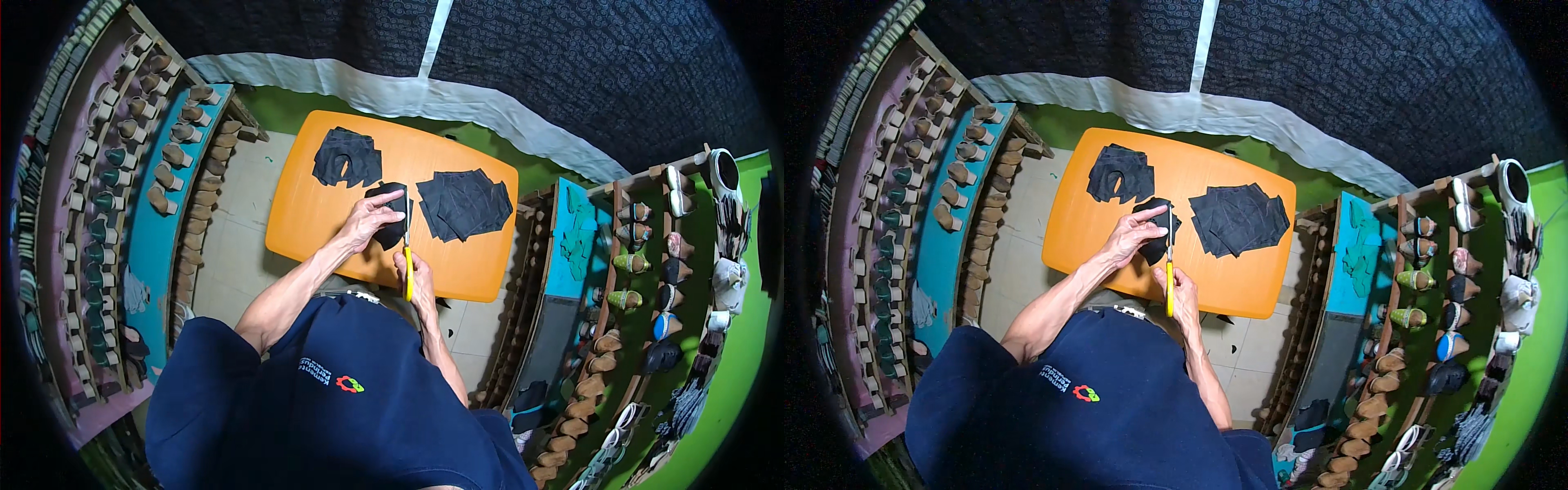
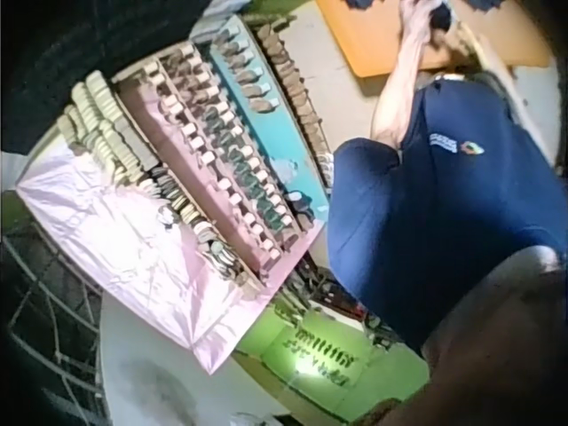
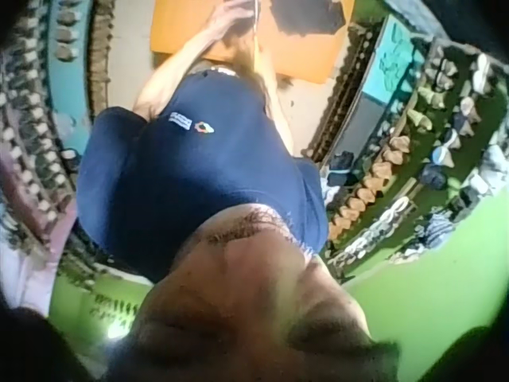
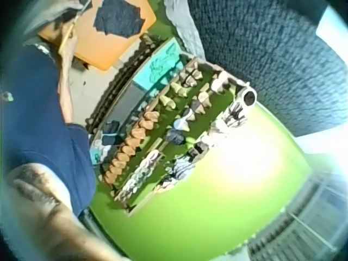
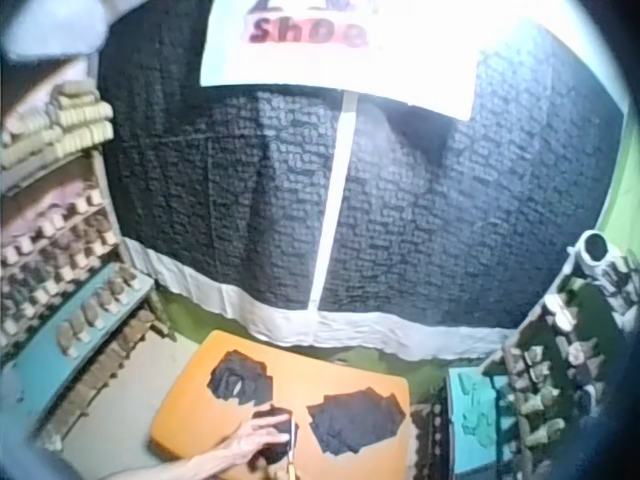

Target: The person uses yellow-handled scissors to cut black fabric pieces on an orange table. They repeatedly pick up fabric, cut along edges, and place the cut pieces back on the table.

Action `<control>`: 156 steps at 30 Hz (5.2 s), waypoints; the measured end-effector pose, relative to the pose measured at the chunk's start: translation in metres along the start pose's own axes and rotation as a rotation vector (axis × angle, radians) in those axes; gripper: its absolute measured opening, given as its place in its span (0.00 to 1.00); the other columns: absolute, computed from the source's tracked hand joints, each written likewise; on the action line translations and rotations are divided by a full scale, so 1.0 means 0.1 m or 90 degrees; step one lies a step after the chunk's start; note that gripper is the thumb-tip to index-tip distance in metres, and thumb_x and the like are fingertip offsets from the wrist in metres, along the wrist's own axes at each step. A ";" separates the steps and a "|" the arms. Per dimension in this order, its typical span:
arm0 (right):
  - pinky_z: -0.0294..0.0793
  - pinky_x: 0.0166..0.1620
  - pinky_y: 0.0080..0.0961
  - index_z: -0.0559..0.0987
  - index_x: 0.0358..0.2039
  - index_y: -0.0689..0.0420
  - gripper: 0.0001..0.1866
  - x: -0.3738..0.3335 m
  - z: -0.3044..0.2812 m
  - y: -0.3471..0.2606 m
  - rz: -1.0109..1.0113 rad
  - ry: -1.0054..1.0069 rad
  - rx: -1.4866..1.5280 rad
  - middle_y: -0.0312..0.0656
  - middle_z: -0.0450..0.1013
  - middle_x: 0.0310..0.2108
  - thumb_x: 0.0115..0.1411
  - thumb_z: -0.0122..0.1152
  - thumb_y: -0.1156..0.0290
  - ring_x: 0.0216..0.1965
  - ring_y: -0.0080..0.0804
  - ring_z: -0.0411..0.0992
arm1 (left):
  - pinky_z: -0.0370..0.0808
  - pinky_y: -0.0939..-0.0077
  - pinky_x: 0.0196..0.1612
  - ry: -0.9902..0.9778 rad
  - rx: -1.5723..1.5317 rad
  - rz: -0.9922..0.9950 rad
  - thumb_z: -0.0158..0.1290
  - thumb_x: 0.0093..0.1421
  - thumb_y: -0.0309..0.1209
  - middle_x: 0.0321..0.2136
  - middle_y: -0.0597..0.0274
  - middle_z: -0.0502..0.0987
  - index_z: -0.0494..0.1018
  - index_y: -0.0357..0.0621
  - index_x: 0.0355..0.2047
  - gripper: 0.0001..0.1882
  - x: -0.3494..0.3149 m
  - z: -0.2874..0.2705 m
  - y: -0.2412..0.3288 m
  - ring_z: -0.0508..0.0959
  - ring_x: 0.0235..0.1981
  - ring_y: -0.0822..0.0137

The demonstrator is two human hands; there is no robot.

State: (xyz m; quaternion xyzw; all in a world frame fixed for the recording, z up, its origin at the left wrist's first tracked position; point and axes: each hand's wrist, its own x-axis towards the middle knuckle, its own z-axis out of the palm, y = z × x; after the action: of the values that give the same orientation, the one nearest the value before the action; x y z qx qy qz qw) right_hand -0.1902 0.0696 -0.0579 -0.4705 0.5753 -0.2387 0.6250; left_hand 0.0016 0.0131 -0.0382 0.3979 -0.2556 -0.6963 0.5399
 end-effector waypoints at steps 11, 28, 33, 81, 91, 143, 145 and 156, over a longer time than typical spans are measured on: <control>0.55 0.23 0.25 0.73 0.19 0.58 0.31 -0.01 0.01 0.02 0.027 0.038 0.004 0.28 0.59 0.15 0.55 0.69 0.40 0.20 0.19 0.56 | 0.75 0.85 0.43 0.005 0.007 -0.011 0.59 0.58 0.18 0.32 0.66 0.81 0.66 0.38 0.63 0.31 0.00 -0.03 -0.05 0.79 0.34 0.79; 0.53 0.23 0.23 0.73 0.19 0.57 0.27 -0.12 0.04 0.09 0.081 0.090 0.005 0.26 0.60 0.16 0.56 0.71 0.46 0.20 0.17 0.55 | 0.63 0.89 0.29 -0.021 0.007 -0.081 0.62 0.57 0.23 0.22 0.76 0.71 0.63 0.44 0.67 0.37 -0.23 0.05 -0.27 0.68 0.23 0.84; 0.52 0.23 0.21 0.74 0.20 0.57 0.25 -0.17 -0.02 0.18 0.104 0.113 0.044 0.26 0.61 0.17 0.56 0.71 0.48 0.20 0.15 0.55 | 0.64 0.89 0.29 0.078 0.035 -0.111 0.60 0.53 0.20 0.29 0.72 0.74 0.54 0.60 0.71 0.47 -0.38 0.03 -0.20 0.70 0.27 0.84; 0.61 0.22 0.23 0.72 0.20 0.55 0.29 -0.69 -0.63 0.66 0.197 0.258 0.009 0.29 0.63 0.15 0.57 0.66 0.39 0.17 0.18 0.62 | 0.50 0.35 0.68 -0.550 0.958 0.133 0.52 0.57 0.25 0.65 0.48 0.63 0.74 0.46 0.57 0.25 -0.34 -0.18 -1.39 0.54 0.71 0.48; 0.68 0.17 0.19 0.72 0.21 0.54 0.28 -0.84 -1.05 0.85 0.241 0.323 0.114 0.29 0.63 0.14 0.56 0.68 0.41 0.12 0.17 0.64 | 0.75 0.71 0.29 0.242 0.349 -0.069 0.63 0.59 0.34 0.23 0.63 0.75 0.78 0.34 0.34 0.13 0.74 0.47 -1.73 0.75 0.24 0.69; 0.68 0.23 0.22 0.76 0.33 0.60 0.40 -0.22 -0.26 0.51 0.284 -0.159 0.079 0.32 0.63 0.17 0.57 0.53 0.27 0.17 0.23 0.66 | 0.77 0.63 0.55 0.462 -0.067 -0.076 0.53 0.57 0.15 0.47 0.45 0.74 0.67 0.26 0.58 0.26 0.06 -0.84 -1.15 0.78 0.47 0.59; 0.69 0.22 0.22 0.75 0.33 0.63 0.44 -0.12 -0.14 0.47 0.295 -0.138 0.111 0.34 0.64 0.18 0.56 0.50 0.24 0.16 0.24 0.67 | 0.77 0.63 0.55 0.462 -0.066 -0.082 0.53 0.57 0.15 0.47 0.45 0.74 0.66 0.26 0.58 0.26 0.01 -0.86 -1.11 0.78 0.46 0.58; 0.70 0.22 0.21 0.74 0.29 0.63 0.45 -0.20 0.04 0.26 0.309 -0.079 0.106 0.36 0.65 0.15 0.51 0.54 0.22 0.15 0.25 0.68 | 0.78 0.64 0.55 0.489 -0.098 -0.075 0.52 0.58 0.14 0.47 0.45 0.74 0.65 0.25 0.59 0.27 -0.06 -0.87 -1.04 0.78 0.45 0.59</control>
State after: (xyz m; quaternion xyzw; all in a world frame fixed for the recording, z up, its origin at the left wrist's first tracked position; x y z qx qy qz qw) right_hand -0.1969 0.0996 -0.0710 -0.2795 0.6101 -0.0987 0.7348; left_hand 0.0177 0.0549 -0.1661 0.6016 0.0412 -0.5440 0.5835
